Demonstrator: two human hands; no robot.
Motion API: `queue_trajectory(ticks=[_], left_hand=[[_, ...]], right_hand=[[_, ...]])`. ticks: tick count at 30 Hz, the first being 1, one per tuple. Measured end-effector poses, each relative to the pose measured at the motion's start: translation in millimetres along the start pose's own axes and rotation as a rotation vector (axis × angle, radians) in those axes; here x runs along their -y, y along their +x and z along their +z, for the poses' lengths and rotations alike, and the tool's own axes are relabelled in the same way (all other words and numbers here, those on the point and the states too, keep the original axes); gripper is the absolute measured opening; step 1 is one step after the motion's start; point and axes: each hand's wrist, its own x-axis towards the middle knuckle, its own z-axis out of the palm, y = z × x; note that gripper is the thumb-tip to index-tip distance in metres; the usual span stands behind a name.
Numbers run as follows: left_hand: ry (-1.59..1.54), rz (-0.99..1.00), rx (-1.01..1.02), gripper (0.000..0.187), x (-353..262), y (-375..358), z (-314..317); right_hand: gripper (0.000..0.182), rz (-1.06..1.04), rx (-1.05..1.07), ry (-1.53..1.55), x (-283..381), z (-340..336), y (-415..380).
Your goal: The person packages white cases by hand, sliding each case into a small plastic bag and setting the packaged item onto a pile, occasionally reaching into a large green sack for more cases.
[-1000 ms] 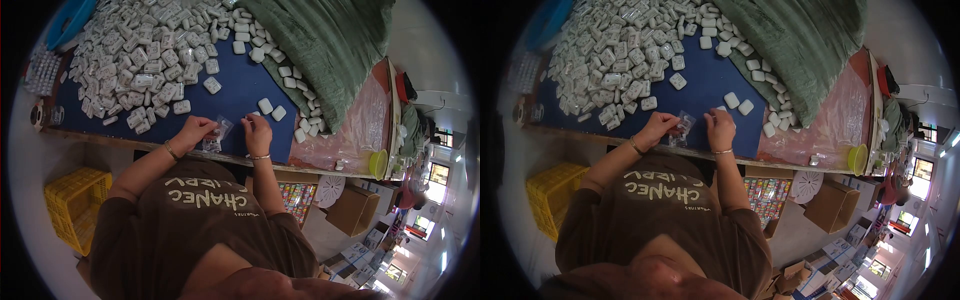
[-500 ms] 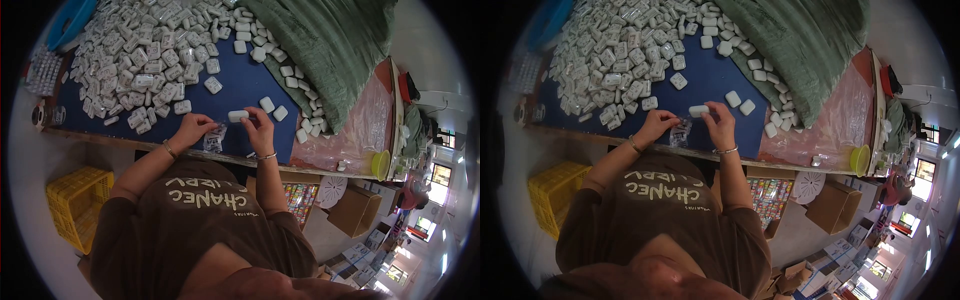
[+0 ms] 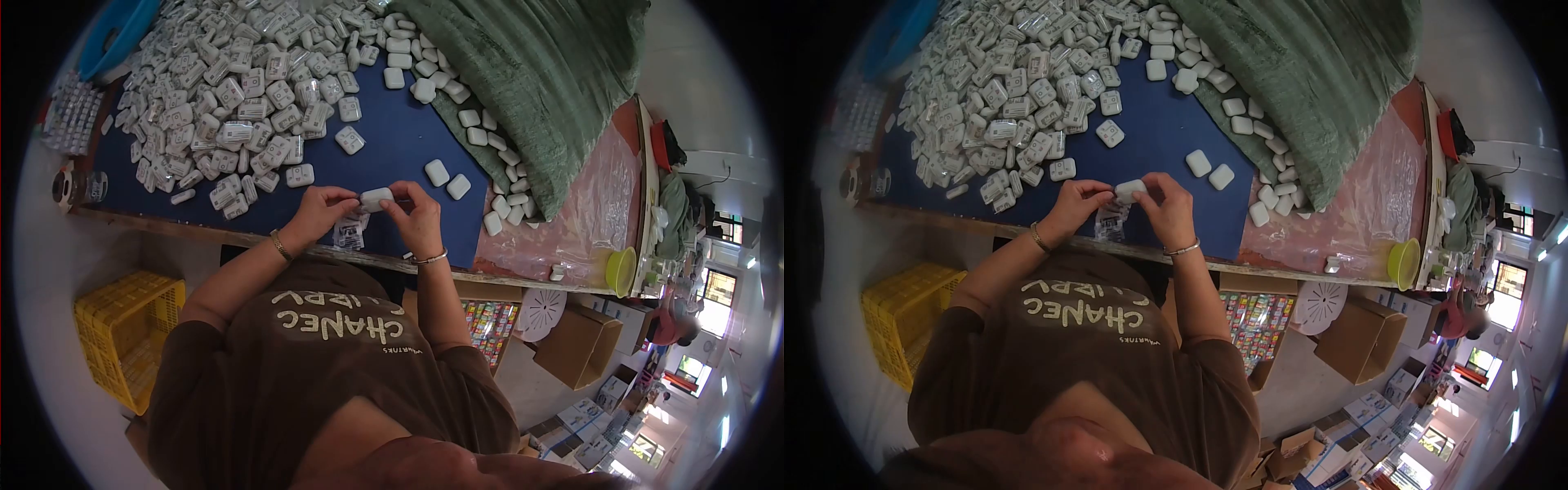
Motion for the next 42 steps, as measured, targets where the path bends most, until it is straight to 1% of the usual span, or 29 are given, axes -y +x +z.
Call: queue_trajectory(ticks=[1, 4, 8, 10, 11, 13, 17, 19, 23, 26, 29, 31, 32, 33, 34, 35, 36, 37, 38, 39, 40, 41, 42], left_hand=[[-0.182, -0.03, 0.006, 0.02, 3.0, 0.1, 1.1], [-0.242, -0.014, 0.01, 0.021, 0.4, -2.6, 3.4], [-0.218, -0.008, 0.032, 0.02, -1.5, -2.5, 2.4], [-0.193, -0.117, 0.13, 0.019, -1.6, -1.2, -1.2], [-0.192, -0.119, 0.131, 0.019, 0.0, -1.1, -0.9], [-0.323, -0.207, 0.117, 0.022, 5.9, 0.4, 1.3], [-0.371, -0.179, 0.109, 0.024, 9.3, 3.4, 1.7], [-0.328, -0.186, 0.097, 0.024, 4.6, 3.5, 1.2], [-0.288, -0.173, 0.11, 0.025, 4.7, 3.9, -0.2], [-0.339, -0.15, 0.087, 0.024, 3.9, -0.5, 1.3], [-0.319, -0.171, 0.12, 0.029, 6.8, -1.0, -4.5], [-0.132, -0.087, 0.059, 0.03, -0.1, 5.4, -10.3], [0.111, 0.071, -0.108, 0.03, -4.6, 9.8, -15.0], [0.353, 0.229, -0.275, 0.031, -15.8, 14.7, -20.2], [0.768, 0.657, -0.606, 0.031, -33.0, 21.2, -22.6], [0.766, 0.655, -0.604, 0.031, -44.6, 17.5, -24.4], [0.881, 0.753, -0.553, 0.029, -54.9, 14.2, -26.2], [0.994, 0.851, -0.498, 0.027, -59.7, 11.9, -26.4], [0.993, 0.852, -0.496, 0.027, -51.0, 7.8, -21.5], [0.87, 0.61, -0.253, 0.023, -32.8, 2.2, -12.5], [0.736, 0.368, -0.019, 0.019, -18.9, -0.5, -4.7], [0.733, 0.369, -0.016, 0.019, -7.1, 0.3, 0.3], [0.803, 0.332, 0.058, 0.018, 0.5, 0.9, 6.1]], right_hand=[[0.024, 0.005, -0.007, 0.031, -0.2, 1.1, -0.2], [0.024, 0.022, -0.011, 0.075, 1.0, 5.3, -0.2], [0.021, 0.041, 0.036, 0.1, 2.6, 10.5, -0.4], [0.022, 0.079, 0.078, 0.094, -0.3, 12.2, 0.0], [0.022, 0.081, 0.078, 0.095, -3.0, 14.1, -0.7], [0.022, 0.056, 0.096, 0.191, -8.1, 19.3, -1.7], [0.025, 0.039, 0.096, 0.267, -11.5, 27.0, -5.0], [0.026, -0.05, 0.094, 0.207, -11.6, 29.0, -6.1], [0.026, -0.059, 0.078, 0.185, -8.3, 32.1, -8.7], [0.026, -0.014, 0.054, 0.236, -18.6, 35.2, -8.1], [0.027, -0.015, 0.059, 0.242, -17.5, 34.5, -8.1], [0.026, -0.003, 0.073, 0.245, -12.3, 30.4, -6.9], [0.026, 0.002, 0.07, 0.244, -13.4, 27.0, -6.4], [0.025, 0.011, -0.001, 0.214, -15.2, 21.6, -4.9], [0.024, 0.02, -0.072, 0.183, -17.2, 15.6, -3.5], [0.025, 0.017, -0.117, 0.142, -22.3, 8.9, -2.7], [0.025, 0.016, -0.119, 0.141, -29.6, 2.6, -2.2], [0.024, 0.045, -0.178, 0.126, -37.6, -3.6, -1.5], [0.022, 0.078, -0.238, 0.11, -45.3, -10.0, -1.7], [0.022, 0.079, -0.24, 0.108, -49.6, -17.2, -1.4], [0.02, 0.103, -0.31, 0.034, -53.4, -24.7, -0.4], [0.019, 0.127, -0.381, -0.042, -58.1, -30.9, 0.9], [0.016, 0.09, -0.445, -0.099, -63.3, -35.2, 3.4]])
